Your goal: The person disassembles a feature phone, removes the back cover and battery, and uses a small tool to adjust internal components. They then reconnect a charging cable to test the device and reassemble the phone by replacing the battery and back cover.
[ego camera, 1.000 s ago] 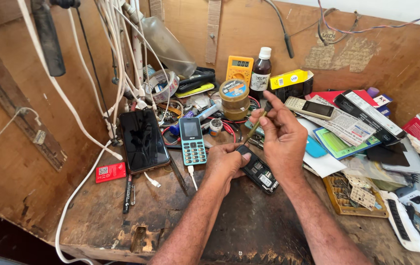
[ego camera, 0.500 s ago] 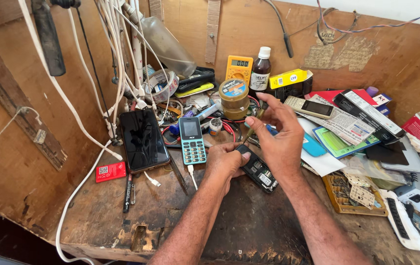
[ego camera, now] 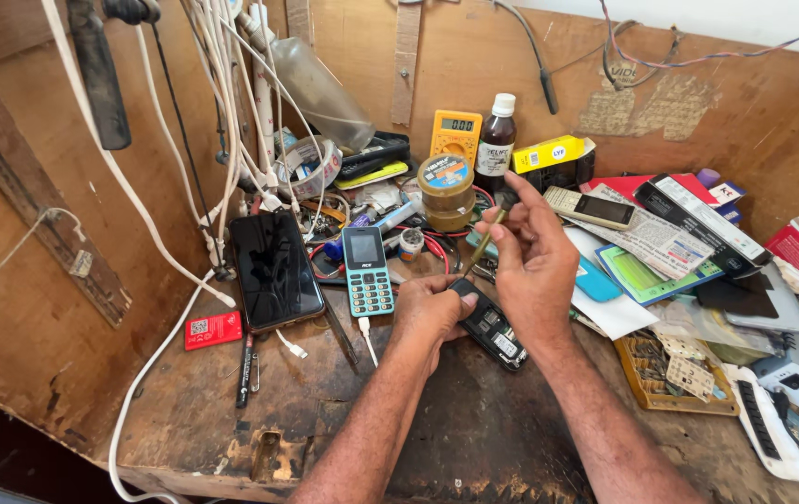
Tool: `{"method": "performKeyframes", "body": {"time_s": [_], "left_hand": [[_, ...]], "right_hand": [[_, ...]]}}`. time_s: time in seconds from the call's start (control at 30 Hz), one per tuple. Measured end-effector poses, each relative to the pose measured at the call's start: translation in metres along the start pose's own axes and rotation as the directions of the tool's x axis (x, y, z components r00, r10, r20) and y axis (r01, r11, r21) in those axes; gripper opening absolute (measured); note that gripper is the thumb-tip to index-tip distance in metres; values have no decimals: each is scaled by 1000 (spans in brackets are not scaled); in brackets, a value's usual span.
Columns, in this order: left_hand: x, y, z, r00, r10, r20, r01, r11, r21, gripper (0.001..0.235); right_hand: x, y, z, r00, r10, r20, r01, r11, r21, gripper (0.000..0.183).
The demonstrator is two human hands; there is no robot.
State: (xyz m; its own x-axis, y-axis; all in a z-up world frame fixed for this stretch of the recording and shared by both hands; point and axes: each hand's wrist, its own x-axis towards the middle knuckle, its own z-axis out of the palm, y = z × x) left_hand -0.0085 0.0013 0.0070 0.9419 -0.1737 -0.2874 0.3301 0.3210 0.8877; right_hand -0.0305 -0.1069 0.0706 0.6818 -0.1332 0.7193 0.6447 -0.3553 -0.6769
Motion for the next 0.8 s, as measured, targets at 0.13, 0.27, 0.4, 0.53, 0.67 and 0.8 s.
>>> {"method": "performKeyframes", "body": {"time_s": [0.13,0.27,0.4,0.53,0.67,0.8], "left_hand": [[-1,-2,0,1000,4,4,-4,999,-41,22],[-1,1,0,1000,8,-5,-8,1000,-1,22],[-3,-3,-1,999,33,-7,-33,999,-18,25],[1,-4,1,1000,24,-8,-24,1000,-6,26],[4,-16,-5,998,59,1,-59,998,17,25],[11,-12,0,998,53,24,-52,998,-28,20]], "right_hand": [[-3,-3,0,995,-95,38,99,986,-135,60],[-3,-4,1,999,44,5,-43,989,-142,68],[-10,2,1,1000,-12,21,12,1000,-10,70],[-10,10,-6,999,-19,-26,20,1000,25,68],[-19,18,-15,998,54,22,-54,998,-28,50],[-2,23,-24,946,252,203,-158,907,-390,24]]}}
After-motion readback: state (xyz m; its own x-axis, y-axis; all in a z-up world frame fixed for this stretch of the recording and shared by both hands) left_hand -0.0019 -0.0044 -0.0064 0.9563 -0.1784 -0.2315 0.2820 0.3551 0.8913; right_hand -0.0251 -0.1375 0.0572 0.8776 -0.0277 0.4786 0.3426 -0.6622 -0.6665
